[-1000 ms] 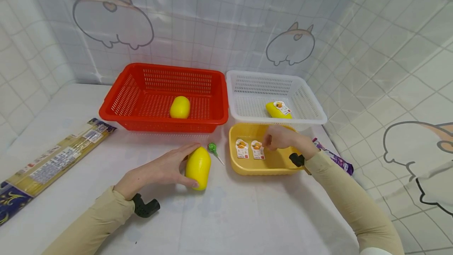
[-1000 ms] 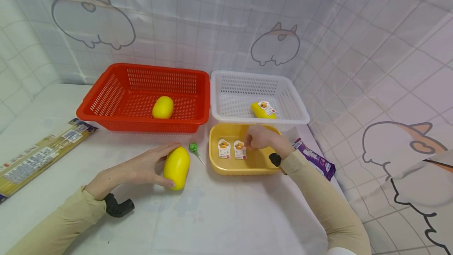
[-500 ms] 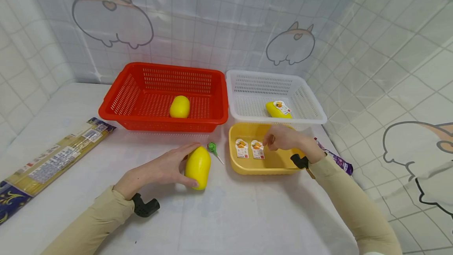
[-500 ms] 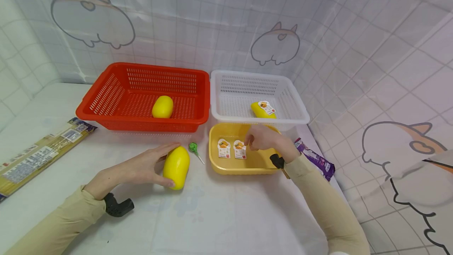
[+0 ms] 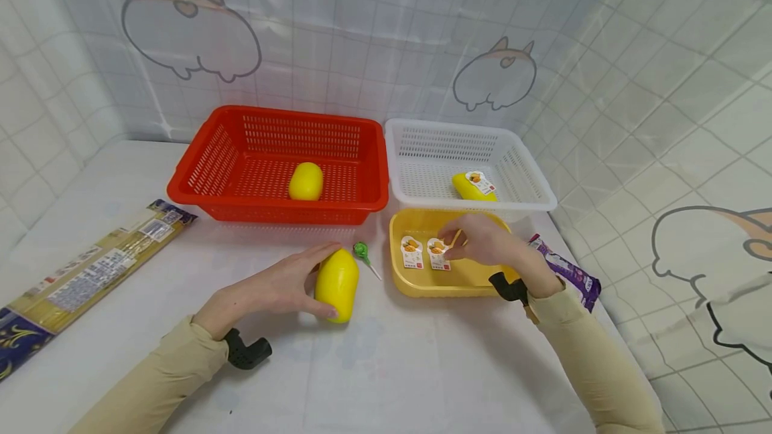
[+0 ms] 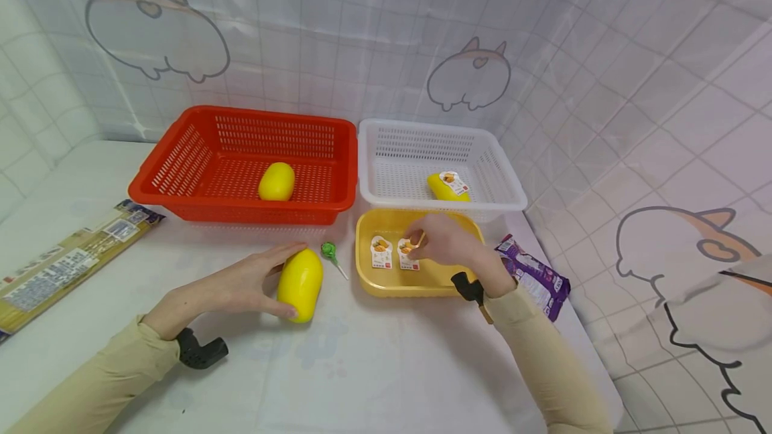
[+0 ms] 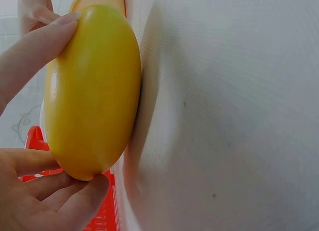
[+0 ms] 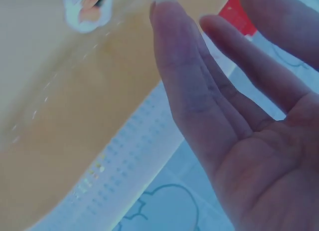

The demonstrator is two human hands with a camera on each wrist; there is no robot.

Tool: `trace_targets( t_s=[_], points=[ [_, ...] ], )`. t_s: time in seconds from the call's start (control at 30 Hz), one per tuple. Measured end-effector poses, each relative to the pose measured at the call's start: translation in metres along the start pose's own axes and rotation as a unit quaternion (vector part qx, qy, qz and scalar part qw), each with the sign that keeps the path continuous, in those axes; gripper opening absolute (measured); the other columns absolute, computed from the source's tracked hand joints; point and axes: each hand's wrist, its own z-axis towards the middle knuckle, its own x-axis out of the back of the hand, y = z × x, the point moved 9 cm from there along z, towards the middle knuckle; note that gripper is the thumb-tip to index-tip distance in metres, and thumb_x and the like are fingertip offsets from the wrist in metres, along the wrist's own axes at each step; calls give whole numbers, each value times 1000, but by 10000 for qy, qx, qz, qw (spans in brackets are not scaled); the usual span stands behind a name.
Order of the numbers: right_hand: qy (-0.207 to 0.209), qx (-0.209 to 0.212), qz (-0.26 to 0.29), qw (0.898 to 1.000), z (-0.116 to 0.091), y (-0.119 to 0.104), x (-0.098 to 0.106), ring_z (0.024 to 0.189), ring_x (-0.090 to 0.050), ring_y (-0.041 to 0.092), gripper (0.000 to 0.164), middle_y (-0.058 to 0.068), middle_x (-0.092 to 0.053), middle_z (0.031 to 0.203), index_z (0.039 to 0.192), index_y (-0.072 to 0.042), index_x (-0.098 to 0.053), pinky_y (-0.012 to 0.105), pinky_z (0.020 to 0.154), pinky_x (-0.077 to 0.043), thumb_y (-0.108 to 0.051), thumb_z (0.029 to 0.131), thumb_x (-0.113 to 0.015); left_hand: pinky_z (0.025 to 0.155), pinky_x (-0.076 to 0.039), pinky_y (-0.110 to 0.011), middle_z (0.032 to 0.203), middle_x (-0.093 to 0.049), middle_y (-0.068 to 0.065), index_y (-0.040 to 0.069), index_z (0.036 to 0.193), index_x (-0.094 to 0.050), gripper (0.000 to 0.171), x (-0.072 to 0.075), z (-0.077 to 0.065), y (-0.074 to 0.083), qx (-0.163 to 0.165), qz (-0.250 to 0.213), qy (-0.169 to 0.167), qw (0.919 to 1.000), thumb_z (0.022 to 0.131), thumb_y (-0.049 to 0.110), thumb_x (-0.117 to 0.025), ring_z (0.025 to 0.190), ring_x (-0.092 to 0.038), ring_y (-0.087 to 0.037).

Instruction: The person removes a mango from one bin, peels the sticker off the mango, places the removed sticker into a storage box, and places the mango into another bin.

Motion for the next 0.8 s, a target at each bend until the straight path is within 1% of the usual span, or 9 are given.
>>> trace_targets(
  t_s=[0.23, 0.47, 0.6, 0.8],
  points=[
    [269, 198, 258, 9991, -4, -16, -3, 84, -69, 18, 36, 10, -70, 100, 119, 2, -69, 32, 81, -60, -9, 86, -78, 117, -35, -53, 162, -31, -8, 9, 158, -27, 119, 0, 0, 1, -13, -19, -10, 10000, 67, 57, -87, 143, -38, -30],
    [478, 168, 467, 9976, -4, -24, -8, 87, -67, 20, 42, 12, -71, 102, 122, 1, -67, 35, 82, -57, -14, 85, -79, 116, -36, -52, 161, -31, -8, 9, 158, -27, 119, 0, 0, 1, -1, -42, -19, 10000, 67, 58, -87, 142, -39, -30],
    [651, 152, 605, 9959, -4, -31, -11, 88, -66, 18, 41, 7, -70, 102, 121, -3, -68, 36, 83, -58, -16, 84, -81, 116, -36, -52, 161, -31, -8, 9, 158, -27, 119, 0, 0, 1, 32, -39, -26, 10000, 67, 57, -87, 142, -40, -30],
    [963, 67, 792, 9922, -6, -45, -13, 89, -65, 16, 41, 3, -71, 103, 122, -10, -69, 30, 80, -57, -25, 86, -80, 116, -36, -53, 161, -31, -8, 9, 158, -26, 120, -1, 0, 0, 70, -63, -41, 9999, 67, 57, -87, 142, -39, -30]
  ],
)
